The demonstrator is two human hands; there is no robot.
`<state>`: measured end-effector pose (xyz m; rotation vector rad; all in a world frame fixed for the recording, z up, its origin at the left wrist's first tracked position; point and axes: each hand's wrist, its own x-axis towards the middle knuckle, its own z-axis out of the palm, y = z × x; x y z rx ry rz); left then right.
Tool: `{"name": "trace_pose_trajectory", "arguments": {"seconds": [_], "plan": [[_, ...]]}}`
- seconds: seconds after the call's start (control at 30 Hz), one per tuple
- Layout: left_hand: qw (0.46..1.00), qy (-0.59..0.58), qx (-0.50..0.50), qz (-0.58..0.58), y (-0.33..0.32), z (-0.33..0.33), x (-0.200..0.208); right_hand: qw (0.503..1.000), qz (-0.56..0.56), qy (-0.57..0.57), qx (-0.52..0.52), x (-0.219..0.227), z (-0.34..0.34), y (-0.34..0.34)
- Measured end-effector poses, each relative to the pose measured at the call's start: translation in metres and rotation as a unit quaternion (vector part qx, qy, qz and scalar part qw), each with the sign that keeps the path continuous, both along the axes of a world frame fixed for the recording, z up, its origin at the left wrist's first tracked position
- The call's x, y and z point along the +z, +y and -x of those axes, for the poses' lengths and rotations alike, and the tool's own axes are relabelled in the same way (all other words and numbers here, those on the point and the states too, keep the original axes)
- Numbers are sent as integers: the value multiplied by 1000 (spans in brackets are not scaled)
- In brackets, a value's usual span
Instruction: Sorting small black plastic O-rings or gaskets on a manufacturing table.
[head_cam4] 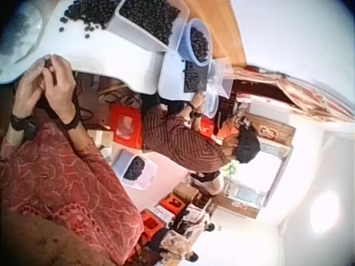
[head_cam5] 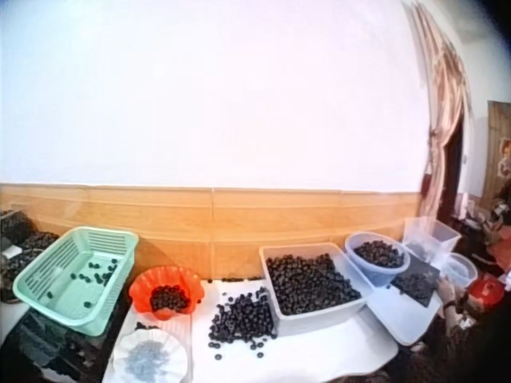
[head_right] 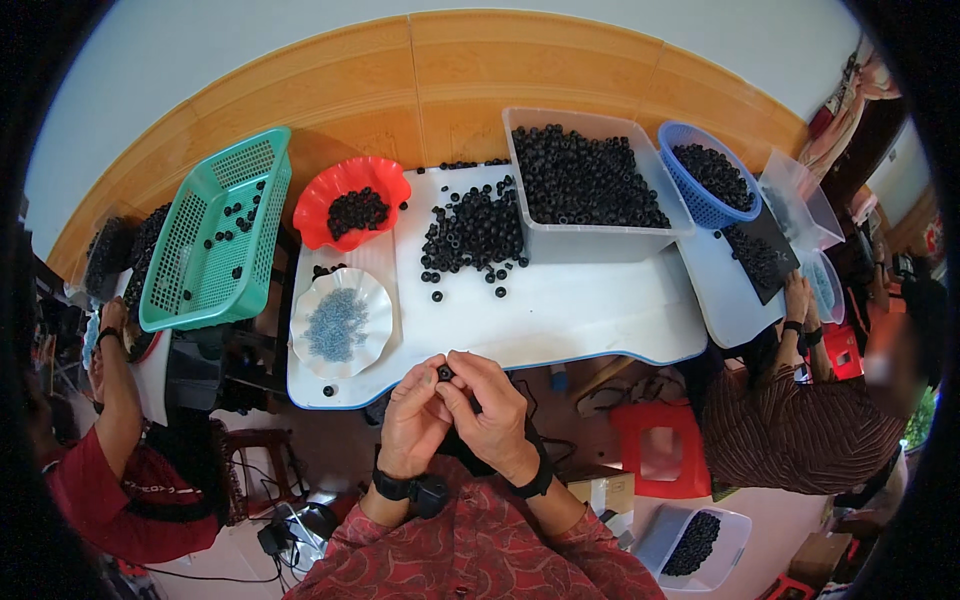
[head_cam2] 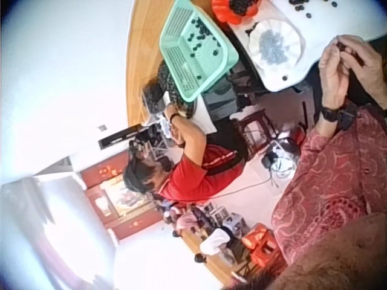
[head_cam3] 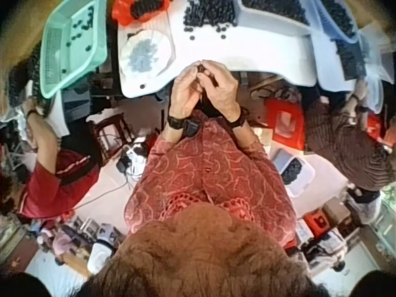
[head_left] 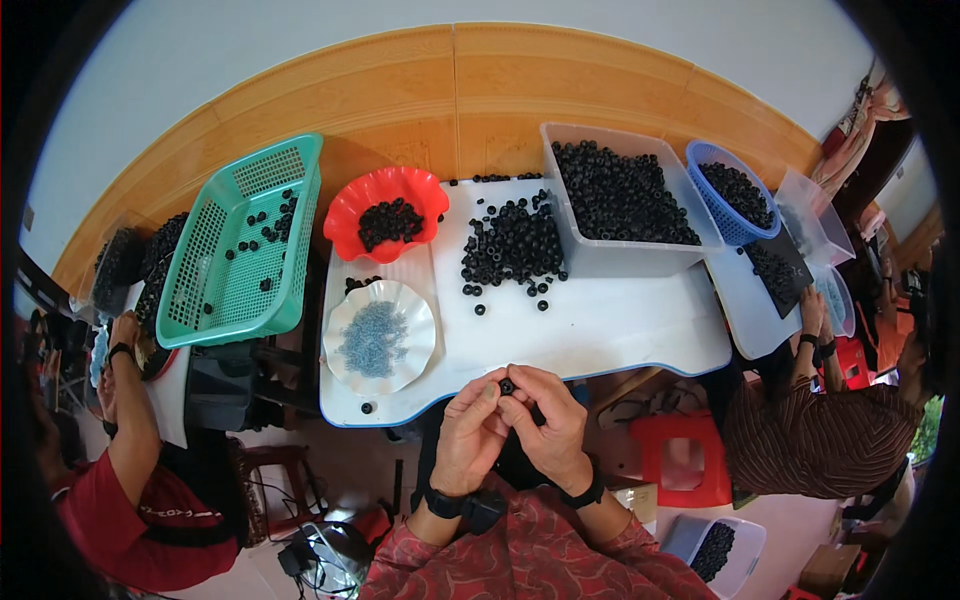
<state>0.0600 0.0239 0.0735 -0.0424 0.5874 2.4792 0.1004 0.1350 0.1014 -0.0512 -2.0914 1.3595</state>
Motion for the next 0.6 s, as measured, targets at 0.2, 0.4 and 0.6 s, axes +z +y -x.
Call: {"name": "trace_pose_trajectory", "arguments": {"seconds": [0.2,0.4,0.6], "plan": [[1000,28,-4,3,-1,0,-4,999,-16,23,26,-6,1,3],[998,27,48,27,3,-4,0,998,-17,16,57,-3,3,5],[999,-6,32,20,0,-5,-3,996,4,-11,90,-7,4,10]]}}
